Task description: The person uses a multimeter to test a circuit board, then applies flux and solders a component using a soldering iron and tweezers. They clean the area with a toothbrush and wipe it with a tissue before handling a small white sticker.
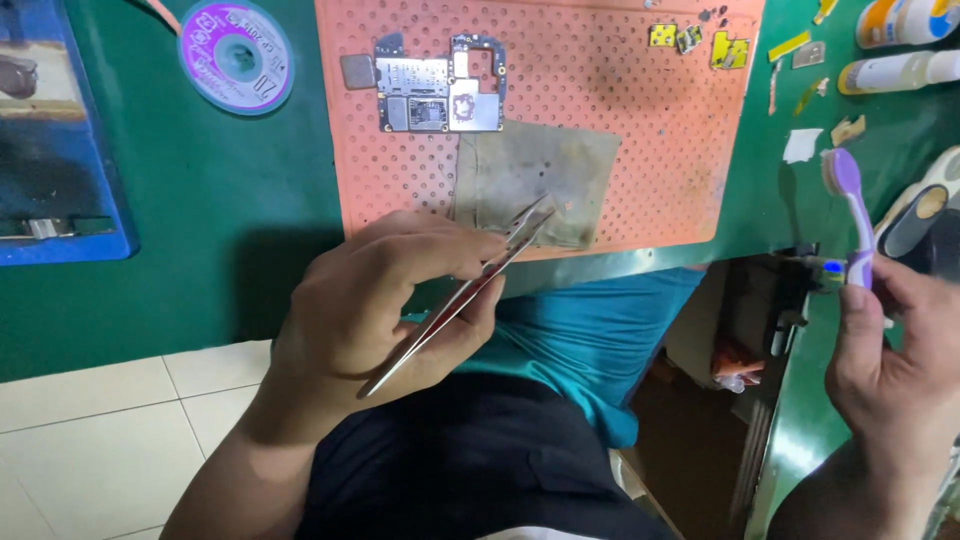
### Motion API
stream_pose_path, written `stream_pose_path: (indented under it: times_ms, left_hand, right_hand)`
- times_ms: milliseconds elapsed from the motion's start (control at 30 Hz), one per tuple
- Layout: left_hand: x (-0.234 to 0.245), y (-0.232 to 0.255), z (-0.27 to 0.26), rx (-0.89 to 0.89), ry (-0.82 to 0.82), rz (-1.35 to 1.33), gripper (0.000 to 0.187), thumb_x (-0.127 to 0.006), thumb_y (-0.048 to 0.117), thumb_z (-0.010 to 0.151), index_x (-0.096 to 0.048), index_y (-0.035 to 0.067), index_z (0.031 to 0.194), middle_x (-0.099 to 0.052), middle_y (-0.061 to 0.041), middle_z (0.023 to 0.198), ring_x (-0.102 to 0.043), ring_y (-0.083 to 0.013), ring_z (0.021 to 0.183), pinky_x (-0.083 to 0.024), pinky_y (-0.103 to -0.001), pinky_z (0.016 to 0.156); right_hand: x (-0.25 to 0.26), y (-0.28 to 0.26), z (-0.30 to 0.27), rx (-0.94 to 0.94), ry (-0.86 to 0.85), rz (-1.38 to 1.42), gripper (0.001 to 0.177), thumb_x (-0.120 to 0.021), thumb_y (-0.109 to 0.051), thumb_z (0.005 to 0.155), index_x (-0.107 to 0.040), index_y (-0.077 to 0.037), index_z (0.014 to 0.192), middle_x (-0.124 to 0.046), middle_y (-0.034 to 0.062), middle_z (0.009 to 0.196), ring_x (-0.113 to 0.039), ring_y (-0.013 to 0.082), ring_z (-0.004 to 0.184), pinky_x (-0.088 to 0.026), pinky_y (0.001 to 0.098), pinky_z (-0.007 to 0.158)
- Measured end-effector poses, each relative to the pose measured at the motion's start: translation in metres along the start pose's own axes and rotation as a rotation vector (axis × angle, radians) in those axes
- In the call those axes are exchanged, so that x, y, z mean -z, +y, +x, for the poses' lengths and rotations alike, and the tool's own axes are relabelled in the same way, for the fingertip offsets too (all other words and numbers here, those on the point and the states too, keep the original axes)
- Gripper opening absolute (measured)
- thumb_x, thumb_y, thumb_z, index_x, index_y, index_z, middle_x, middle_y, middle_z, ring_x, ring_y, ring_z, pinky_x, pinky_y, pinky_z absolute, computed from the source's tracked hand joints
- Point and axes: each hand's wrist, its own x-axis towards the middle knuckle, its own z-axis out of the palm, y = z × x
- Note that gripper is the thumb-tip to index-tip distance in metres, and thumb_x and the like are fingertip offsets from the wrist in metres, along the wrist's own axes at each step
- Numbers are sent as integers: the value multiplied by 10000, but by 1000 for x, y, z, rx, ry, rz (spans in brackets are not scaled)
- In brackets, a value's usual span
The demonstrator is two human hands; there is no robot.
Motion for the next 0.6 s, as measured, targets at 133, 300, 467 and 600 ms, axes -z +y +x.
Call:
stream_pose_path:
  times_ms: [133, 300, 467, 600]
  left_hand:
    - [-3, 1, 0, -13, 27, 12, 284, -714, -27, 756, -507, 4, 947, -609, -90, 926, -650, -209, 811, -539, -295, 764]
    - [-4, 2, -1, 3, 57, -3, 289, -690, -30, 745, -437, 37, 869, -629, -81, 867, -660, -196, 783, -528, -270, 701]
    - [-4, -1, -3, -47, 71, -21, 282, -689, -31, 745, -445, 27, 873, -620, -89, 876, -661, -212, 771, -538, -292, 720]
    - [-3, -1, -2, -57, 76, -62, 269, -686, -44, 736, -450, 19, 850, -618, -115, 867, -661, -227, 757, -543, -302, 705]
  right_hand:
    - [-5, 23, 5, 104, 88, -89, 170, -606, 49, 1030, -626, 161, 1156, -544, 244, 960, -492, 362, 923, -409, 420, 861]
    - [-1, 7, 25, 84, 17, -110, 193, -543, -30, 1015, -670, 91, 1096, -514, 133, 716, -469, 316, 647, -340, 392, 634]
    - [-5, 9, 27, 177, 106, -88, 144, -609, 59, 1024, -668, 139, 1129, -534, 199, 842, -484, 312, 762, -382, 393, 712]
    - [-14, 22, 34, 216, 183, -252, 121, -689, -19, 1060, -719, 61, 1145, -600, 183, 927, -543, 309, 851, -424, 378, 776]
